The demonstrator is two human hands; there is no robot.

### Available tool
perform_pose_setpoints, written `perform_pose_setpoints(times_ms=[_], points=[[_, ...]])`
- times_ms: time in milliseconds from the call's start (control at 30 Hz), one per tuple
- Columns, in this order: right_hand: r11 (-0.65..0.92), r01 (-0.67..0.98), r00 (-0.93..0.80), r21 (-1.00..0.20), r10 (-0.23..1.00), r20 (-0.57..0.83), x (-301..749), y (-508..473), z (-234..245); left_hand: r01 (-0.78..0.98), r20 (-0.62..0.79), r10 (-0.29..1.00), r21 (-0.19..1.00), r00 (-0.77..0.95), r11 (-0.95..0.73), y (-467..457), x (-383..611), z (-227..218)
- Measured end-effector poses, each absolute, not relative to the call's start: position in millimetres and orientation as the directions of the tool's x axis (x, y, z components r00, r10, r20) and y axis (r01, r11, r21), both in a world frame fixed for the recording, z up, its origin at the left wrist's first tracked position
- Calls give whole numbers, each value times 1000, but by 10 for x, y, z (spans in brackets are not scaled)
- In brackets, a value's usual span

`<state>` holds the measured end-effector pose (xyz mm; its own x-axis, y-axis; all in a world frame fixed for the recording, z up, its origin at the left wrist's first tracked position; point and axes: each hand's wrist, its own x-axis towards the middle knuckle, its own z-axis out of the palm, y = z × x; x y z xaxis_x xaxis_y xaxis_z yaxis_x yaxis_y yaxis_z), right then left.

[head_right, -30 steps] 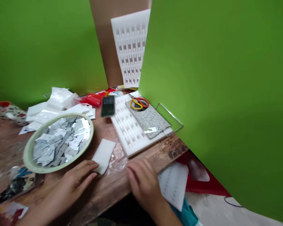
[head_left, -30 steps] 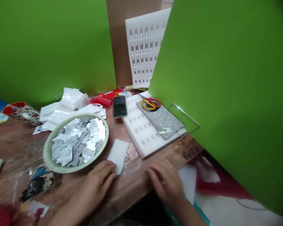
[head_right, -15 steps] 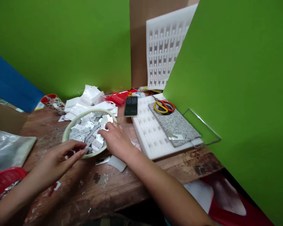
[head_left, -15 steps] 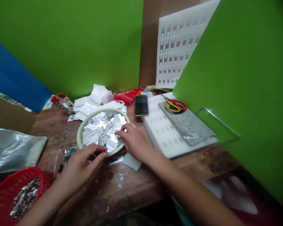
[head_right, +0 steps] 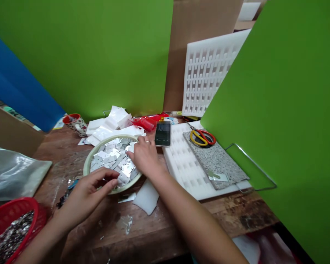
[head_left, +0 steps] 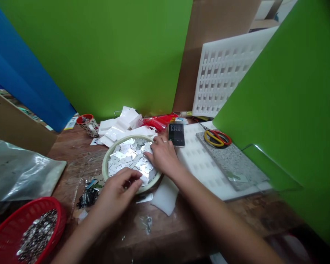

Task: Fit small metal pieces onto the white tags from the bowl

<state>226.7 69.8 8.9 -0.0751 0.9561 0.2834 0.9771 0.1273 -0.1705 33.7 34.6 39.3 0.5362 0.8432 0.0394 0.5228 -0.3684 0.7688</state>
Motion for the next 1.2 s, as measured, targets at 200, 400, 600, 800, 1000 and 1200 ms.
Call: perform_pose_setpoints(times_ms=[200,400,600,800,1000,1200], points=[[146,986,-122,-83,962,243,2039,852,219,322,-141,845,946,516,-38,99,366,326],[66,992,-30,-103,948,316,2113,770,219,224,-398,753,918,524,329,-82,29,243],[411,883,-322,-226,882,345,1995,55,243,162,-428,772,901,469,401,-377,-330,198],[579,563,-690,-590,722,51,1501,-723,-218,492,-494,714,838,496,238,-768,-524,-100],[389,743,-489,-545,871,-45,1273,-479,-458,367,-629,721,770,292,523,-642,-823,-304],[464,777,-545,-425,834,-85,1134,-372,-439,36,-636,723,757,269,652,-499,-939,-193]])
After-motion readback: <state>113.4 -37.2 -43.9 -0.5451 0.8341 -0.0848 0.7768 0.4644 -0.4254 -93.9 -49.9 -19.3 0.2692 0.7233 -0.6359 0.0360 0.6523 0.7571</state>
